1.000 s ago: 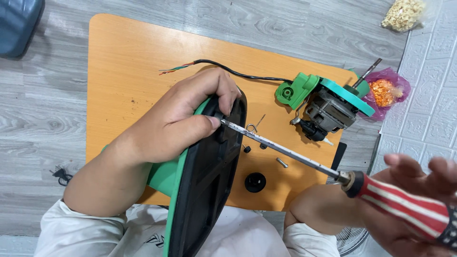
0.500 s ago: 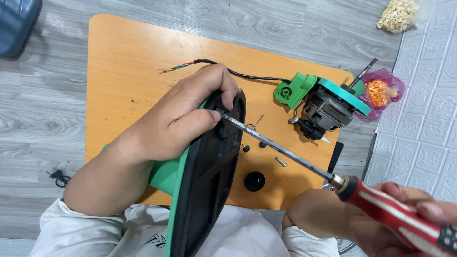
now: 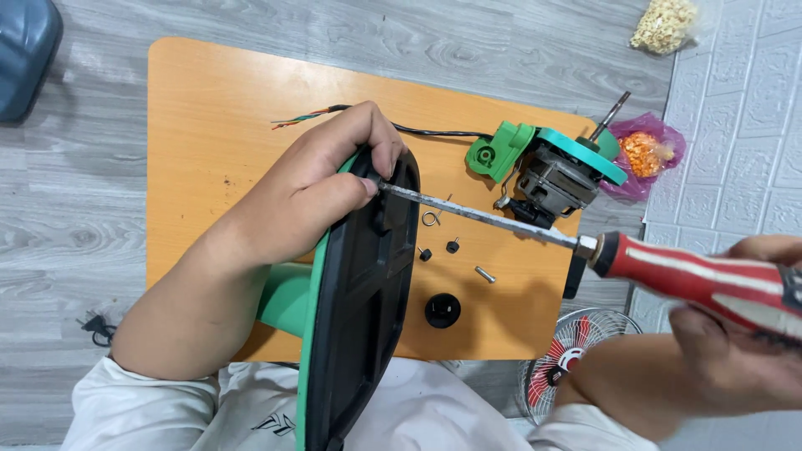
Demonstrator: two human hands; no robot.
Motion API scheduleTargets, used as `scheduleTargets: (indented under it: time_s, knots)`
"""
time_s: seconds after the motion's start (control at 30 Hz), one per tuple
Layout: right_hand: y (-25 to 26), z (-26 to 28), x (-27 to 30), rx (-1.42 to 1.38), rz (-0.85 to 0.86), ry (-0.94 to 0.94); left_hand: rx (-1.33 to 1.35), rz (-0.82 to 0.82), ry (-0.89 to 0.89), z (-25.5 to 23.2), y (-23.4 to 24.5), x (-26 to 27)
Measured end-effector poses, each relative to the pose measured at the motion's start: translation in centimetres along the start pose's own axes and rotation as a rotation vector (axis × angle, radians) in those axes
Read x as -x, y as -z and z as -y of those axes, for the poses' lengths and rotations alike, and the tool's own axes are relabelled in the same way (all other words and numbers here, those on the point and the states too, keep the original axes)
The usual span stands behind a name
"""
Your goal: Disassembling and repairing a fan using a screwdriver
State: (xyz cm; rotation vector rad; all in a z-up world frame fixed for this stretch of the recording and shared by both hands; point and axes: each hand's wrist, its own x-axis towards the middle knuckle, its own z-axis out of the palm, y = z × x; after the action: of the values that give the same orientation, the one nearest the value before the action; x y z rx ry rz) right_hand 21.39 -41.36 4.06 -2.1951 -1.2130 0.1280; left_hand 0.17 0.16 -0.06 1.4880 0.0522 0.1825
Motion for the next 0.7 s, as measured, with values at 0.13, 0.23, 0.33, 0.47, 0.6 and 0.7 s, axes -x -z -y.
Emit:
scheduleTargets:
  time_s: [0.13,0.23,0.33,0.47,0.6,0.7]
  knots:
    - [3.2,2.2,-1.5,0.566,0.223,0.238,0.000,-0.001,0.009,-0.1,-0.2,0.0]
    - [2.9,1.9,-2.8,0.473,0.238,0.191,-0.034,-0.021,0.012,0.0,-0.2,-0.1]
    - [3.1,2.9,-2.8,0.559,0.232,0.219,-0.046,-0.034,-0.002,0.1,-0.3,-0.2]
    - [2.6,5.0,-5.7,0.411,0.279,0.047,-0.073,-0.028,-0.022,-0.1,-0.2,-0.3]
    - [1.6,8.4,-9.3,0.278,0.407,-0.311,-0.108,-0.023,-0.047,0.0,-0.1,-0.3]
    - [1.0,9.1,-10.7,0.258,0.509,-0.598,-0.115,-0.020,-0.050,0.1,-0.1,-0.2]
